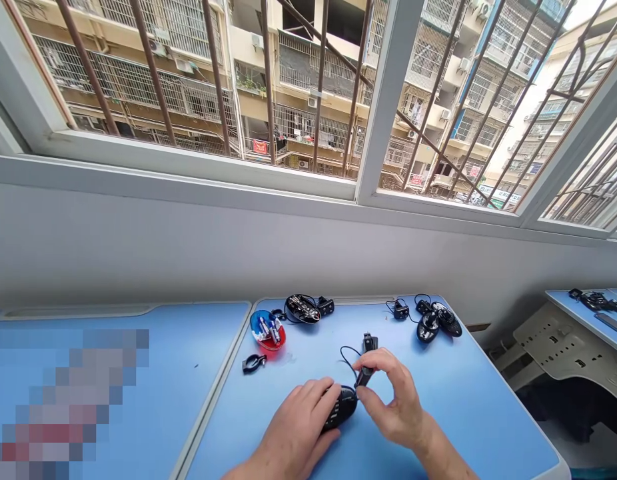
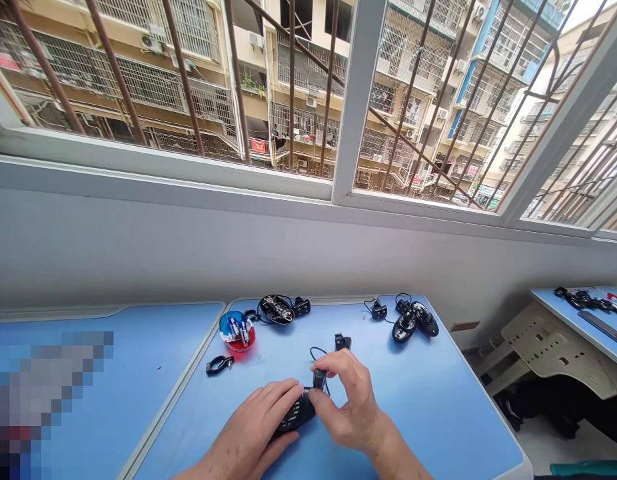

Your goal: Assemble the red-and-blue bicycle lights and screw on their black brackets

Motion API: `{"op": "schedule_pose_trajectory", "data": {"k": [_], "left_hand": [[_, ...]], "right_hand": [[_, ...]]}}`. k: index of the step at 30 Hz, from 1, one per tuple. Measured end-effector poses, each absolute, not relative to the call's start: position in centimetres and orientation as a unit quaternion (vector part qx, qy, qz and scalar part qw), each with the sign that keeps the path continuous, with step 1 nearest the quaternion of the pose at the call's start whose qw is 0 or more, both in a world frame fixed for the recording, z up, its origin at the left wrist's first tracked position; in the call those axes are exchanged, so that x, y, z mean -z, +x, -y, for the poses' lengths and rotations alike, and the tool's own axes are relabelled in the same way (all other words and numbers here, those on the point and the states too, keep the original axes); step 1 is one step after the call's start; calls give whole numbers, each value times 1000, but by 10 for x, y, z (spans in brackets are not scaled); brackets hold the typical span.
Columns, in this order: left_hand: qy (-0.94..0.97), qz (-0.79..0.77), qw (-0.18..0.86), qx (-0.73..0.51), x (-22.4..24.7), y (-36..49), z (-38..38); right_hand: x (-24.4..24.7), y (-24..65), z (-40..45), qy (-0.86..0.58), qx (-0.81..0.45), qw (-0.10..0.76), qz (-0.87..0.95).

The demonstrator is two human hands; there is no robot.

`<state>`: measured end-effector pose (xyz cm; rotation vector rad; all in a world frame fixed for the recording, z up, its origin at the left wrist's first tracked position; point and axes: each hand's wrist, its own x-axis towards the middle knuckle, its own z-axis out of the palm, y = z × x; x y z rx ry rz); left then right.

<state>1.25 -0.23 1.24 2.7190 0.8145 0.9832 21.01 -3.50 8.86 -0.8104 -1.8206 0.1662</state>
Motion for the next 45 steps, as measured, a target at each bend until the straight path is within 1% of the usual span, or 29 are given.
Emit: {"op": "schedule_pose_trajectory", "data": {"k": [6,9,13,20,28,34,37,45], "left_hand": [[896,-273,44,-348,-10,10,1],[891,-275,30,-360,-8,8,-1],[894,-273,38,-352,-12,7,-1],[895,-274,41,-349,-18,8,2],[901,-268,70,-334,-23,8,4],[899,-268,85,-336,-27,9,5],[900,-271,87,-329,-27,9,5],[904,-257,84,-332,-19,9,2]], "right_hand": [[-88,209,29,-352,-13,559,750],[-90,209,31,-348,-37,556,754],[-95,207,35,-338,-68,547,763],[-94,208,32,-336,-40,563,754],[-100,212,36,-306,-141,546,767],[-89,208,34,-327,-81,540,771],[-86,209,34,-342,-83,546,760],[-93,212,38,-330,-91,520,783]]}}
